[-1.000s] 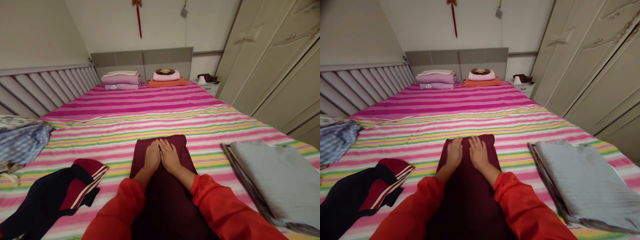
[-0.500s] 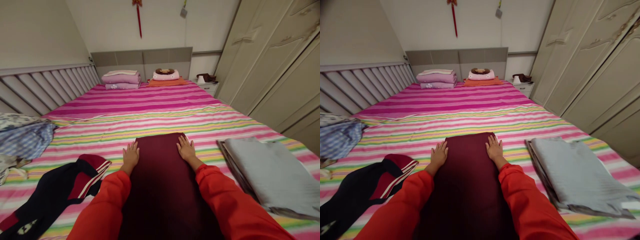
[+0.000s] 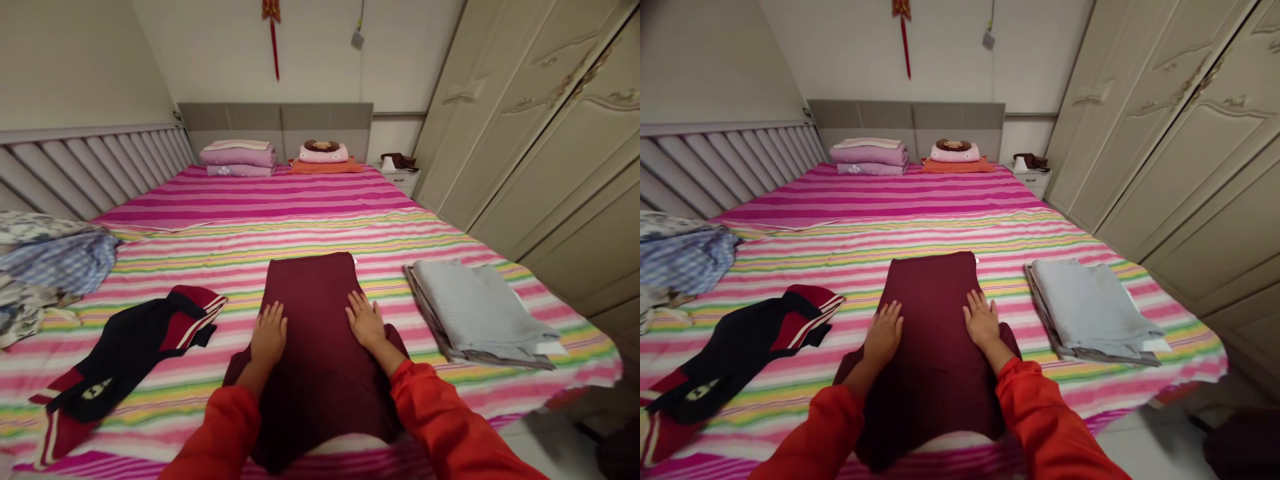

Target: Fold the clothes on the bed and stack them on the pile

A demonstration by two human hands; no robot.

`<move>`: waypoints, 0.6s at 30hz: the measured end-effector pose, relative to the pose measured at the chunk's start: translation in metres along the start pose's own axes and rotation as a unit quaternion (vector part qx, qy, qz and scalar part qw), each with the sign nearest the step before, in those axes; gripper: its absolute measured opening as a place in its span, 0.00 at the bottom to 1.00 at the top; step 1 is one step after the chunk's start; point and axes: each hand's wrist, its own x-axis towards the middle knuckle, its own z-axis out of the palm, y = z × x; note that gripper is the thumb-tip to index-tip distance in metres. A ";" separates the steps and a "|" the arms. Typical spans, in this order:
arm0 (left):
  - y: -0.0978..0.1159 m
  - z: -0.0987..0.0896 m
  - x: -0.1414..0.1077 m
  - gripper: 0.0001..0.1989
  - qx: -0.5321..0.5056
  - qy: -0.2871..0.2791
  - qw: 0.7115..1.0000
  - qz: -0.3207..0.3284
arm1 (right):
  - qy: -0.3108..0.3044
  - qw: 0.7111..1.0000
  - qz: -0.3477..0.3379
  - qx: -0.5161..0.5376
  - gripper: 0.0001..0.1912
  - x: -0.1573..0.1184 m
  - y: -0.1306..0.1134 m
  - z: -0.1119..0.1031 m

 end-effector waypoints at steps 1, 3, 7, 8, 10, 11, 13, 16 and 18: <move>-0.011 -0.006 -0.001 0.24 0.006 0.006 1.000 -0.015 | -0.003 1.000 0.017 -0.005 0.27 0.001 0.011 -0.005; -0.020 -0.013 -0.006 0.24 0.023 0.015 0.998 -0.048 | -0.003 0.999 0.044 -0.011 0.27 -0.002 0.020 -0.012; 0.020 -0.008 -0.033 0.24 0.036 0.028 0.998 -0.043 | 0.054 0.999 -0.001 -0.005 0.27 -0.034 -0.010 -0.006; 0.036 -0.003 -0.042 0.24 0.028 0.026 0.999 -0.003 | 0.064 0.997 -0.038 0.000 0.27 -0.045 -0.022 -0.001; 0.062 0.006 -0.060 0.23 0.005 0.013 0.996 0.087 | 0.064 0.992 -0.104 0.012 0.26 -0.066 -0.040 0.011; 0.068 0.010 -0.068 0.23 -0.003 0.008 0.993 0.115 | 0.058 0.991 -0.120 0.015 0.26 -0.074 -0.043 0.015; 0.063 0.011 -0.078 0.23 -0.003 0.007 0.993 0.122 | 0.056 0.991 -0.118 0.014 0.26 -0.084 -0.035 0.020; 0.022 -0.002 -0.083 0.23 0.012 0.022 0.998 0.057 | 0.078 0.994 -0.075 0.010 0.26 -0.085 0.002 0.018; -0.012 -0.016 -0.086 0.23 -0.006 0.037 0.999 0.000 | 0.094 0.994 -0.045 0.024 0.26 -0.082 0.031 0.014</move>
